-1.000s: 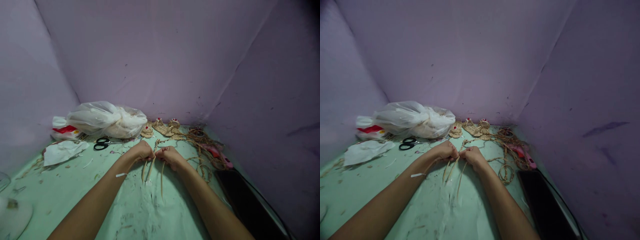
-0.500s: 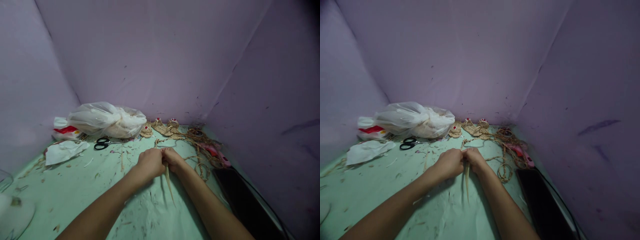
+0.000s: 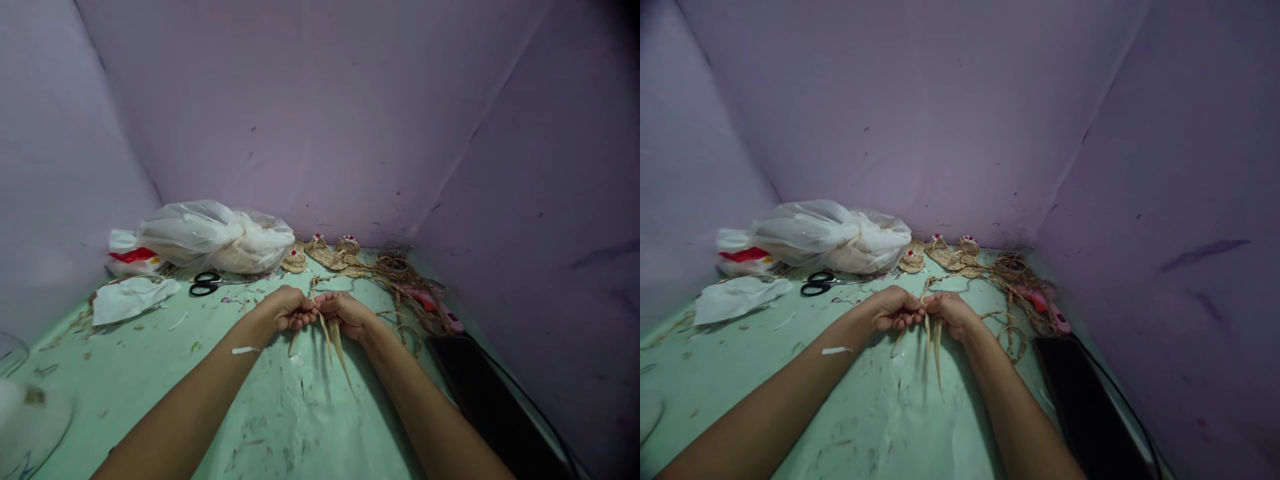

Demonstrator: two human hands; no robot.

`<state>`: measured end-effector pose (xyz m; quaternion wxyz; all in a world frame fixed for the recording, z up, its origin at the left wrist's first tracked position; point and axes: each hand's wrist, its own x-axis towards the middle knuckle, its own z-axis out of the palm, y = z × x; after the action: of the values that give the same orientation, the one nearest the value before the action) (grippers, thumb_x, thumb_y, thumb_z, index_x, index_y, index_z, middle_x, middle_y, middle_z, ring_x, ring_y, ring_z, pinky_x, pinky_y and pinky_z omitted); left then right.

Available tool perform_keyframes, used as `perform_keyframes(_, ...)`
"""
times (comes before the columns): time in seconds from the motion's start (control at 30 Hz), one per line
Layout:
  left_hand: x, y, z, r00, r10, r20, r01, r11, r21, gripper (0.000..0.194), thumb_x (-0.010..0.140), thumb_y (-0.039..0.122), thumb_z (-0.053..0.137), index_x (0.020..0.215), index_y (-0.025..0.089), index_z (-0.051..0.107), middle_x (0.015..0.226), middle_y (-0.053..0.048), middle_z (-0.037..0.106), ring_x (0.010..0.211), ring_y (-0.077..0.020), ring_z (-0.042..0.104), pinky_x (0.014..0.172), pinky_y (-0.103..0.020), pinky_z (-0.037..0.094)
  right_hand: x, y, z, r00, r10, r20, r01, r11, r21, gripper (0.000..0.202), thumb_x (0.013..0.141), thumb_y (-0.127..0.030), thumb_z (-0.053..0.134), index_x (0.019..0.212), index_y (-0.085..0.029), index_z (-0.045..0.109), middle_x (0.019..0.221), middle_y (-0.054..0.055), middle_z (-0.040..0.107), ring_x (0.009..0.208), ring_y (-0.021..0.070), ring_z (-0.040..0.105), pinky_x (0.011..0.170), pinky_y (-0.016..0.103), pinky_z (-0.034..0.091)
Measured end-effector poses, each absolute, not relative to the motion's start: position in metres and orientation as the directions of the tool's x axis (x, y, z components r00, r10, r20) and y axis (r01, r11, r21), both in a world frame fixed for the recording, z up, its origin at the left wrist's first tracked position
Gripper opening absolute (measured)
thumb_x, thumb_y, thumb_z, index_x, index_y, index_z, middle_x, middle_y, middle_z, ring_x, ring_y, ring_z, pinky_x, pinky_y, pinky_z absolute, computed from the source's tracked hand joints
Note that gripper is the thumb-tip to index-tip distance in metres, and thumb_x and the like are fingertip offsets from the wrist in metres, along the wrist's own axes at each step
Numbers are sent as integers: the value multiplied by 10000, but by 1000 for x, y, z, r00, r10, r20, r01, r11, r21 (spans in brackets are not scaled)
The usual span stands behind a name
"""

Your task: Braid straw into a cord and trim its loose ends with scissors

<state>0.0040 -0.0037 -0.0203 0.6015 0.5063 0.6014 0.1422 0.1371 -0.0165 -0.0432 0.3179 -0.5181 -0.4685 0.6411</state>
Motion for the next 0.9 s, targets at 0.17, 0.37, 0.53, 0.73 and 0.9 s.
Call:
perform_keyframes(0.17, 6, -4, -27, 110, 850, -515, 493, 404, 771, 133, 542, 121, 591, 459, 132, 487, 323, 55, 343, 323, -56, 282, 349, -201, 161, 137, -16, -45, -140, 952, -273, 309, -220, -925, 75, 502, -89, 563, 532, -154, 540, 480, -13, 535, 469, 93, 440, 470, 206, 301)
perform_keyframes(0.37, 15, -7, -33, 41, 899, -435, 490, 362, 793, 178, 478, 58, 548, 444, 156, 403, 323, 74, 282, 346, -54, 260, 359, -212, 128, 132, -30, -22, 36, 998, -56, 722, -65, -689, 95, 493, -88, 573, 471, -179, 584, 495, 44, 544, 560, 160, 472, 502, 265, 244)
perform_keyframes(0.53, 18, -15, -20, 62, 871, -488, 455, 410, 791, 209, 529, 84, 487, 418, 173, 334, 302, 67, 274, 299, -40, 216, 340, -200, 137, 117, -51, -1, -65, 996, -63, 936, 39, -349, 112, 588, -220, 569, 597, -162, 664, 629, 134, 648, 570, 204, 561, 474, 272, 266)
perform_keyframes(0.73, 9, -10, -22, 111, 863, -494, 490, 385, 782, 213, 491, 79, 523, 415, 165, 343, 278, 84, 258, 280, -36, 220, 331, -187, 130, 108, -64, 4, -243, 964, -103, 941, 208, -268, 197, 574, -128, 532, 688, -169, 687, 668, 78, 663, 599, 175, 573, 478, 241, 281)
perform_keyframes(0.9, -5, -1, -24, 201, 821, -534, 544, 360, 758, 129, 490, 172, 584, 470, 149, 459, 299, 72, 321, 268, -43, 216, 323, -198, 110, 131, -45, 4, -102, 986, -135, 799, 0, -601, 96, 624, -185, 552, 622, -168, 647, 558, 12, 583, 553, 122, 518, 467, 206, 289)
